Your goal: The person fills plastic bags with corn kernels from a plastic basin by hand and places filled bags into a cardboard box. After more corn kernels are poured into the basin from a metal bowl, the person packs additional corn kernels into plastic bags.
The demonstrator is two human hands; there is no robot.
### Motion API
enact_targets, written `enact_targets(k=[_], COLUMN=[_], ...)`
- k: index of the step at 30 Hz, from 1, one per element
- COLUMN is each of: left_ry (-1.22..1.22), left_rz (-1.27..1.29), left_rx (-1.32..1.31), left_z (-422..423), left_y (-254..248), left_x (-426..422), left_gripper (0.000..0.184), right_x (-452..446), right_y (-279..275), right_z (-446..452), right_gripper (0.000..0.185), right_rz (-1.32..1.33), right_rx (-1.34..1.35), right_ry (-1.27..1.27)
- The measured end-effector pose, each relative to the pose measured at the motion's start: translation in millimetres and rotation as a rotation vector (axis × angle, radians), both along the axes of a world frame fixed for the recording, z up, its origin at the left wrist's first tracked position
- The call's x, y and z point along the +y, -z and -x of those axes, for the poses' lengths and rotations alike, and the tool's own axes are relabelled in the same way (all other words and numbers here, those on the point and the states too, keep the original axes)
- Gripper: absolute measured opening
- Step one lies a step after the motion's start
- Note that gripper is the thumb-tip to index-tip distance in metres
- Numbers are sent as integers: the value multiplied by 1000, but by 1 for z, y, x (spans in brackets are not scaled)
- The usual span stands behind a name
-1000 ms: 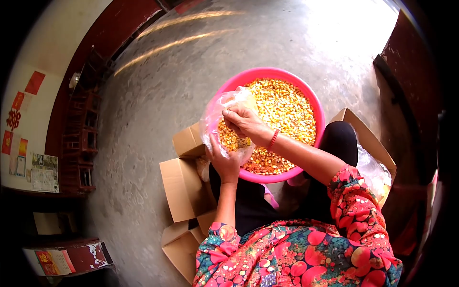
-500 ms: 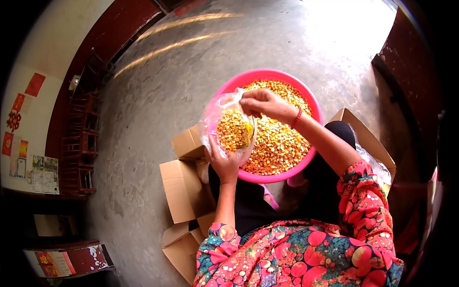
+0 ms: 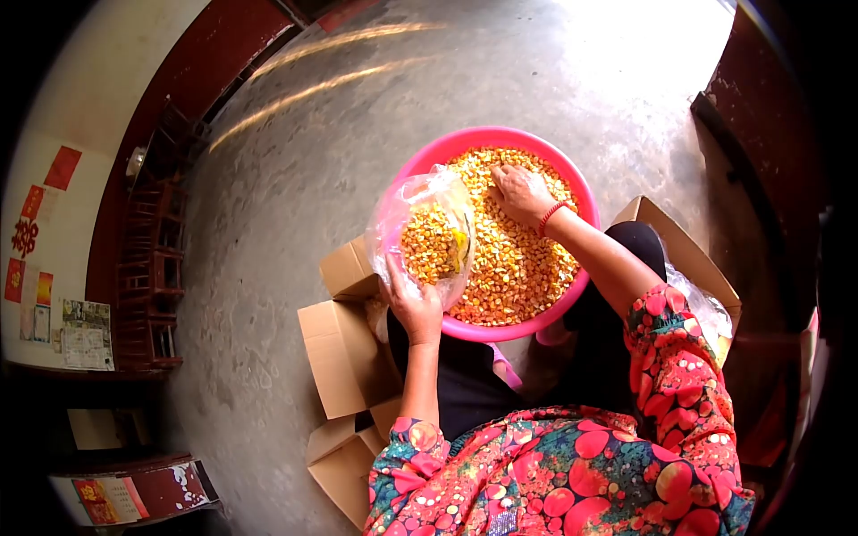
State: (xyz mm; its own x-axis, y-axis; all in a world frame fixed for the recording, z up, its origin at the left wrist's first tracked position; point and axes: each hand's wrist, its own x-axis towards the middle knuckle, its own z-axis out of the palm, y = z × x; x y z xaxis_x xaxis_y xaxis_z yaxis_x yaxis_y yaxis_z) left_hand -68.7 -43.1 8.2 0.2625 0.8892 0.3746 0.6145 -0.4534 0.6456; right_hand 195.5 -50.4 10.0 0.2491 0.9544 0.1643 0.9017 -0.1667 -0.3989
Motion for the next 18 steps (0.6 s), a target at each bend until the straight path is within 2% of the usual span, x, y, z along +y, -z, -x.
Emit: enact_targets(k=[4,9,11,12,14,15,16,18], left_ry=[2,-20,-23,-25,-27,-27,-21,-25], left_rz=[-3,-74,-72,-70,-81,-91,-89,-96], left_rx=[0,-13,-13,-15,-10,-7,-9,-27], left_z=[1,0,0,-1,0,0,0,1], left_y=[2,4,2,2,2,3,4,5], left_x=[0,1,0,0,0,-1,0,0], left_gripper=[73,74,74,73,73,72,72,71], right_x=[-10,-8,-1,0,-9,-7,-7,-11], right_y=[-11,-10,-10,-11,-37,-24,-25,-25], right_z=[15,14,11,7,7,5,4,8], right_gripper=[27,23,23,24,25,25,25,24], right_rz=[53,-55,-258,-179,16,-26,61,179], right_rx=[77,130,536,848,1247,1167,1177,1187], right_ry=[-106,-107,-17,50,261,190,85,46])
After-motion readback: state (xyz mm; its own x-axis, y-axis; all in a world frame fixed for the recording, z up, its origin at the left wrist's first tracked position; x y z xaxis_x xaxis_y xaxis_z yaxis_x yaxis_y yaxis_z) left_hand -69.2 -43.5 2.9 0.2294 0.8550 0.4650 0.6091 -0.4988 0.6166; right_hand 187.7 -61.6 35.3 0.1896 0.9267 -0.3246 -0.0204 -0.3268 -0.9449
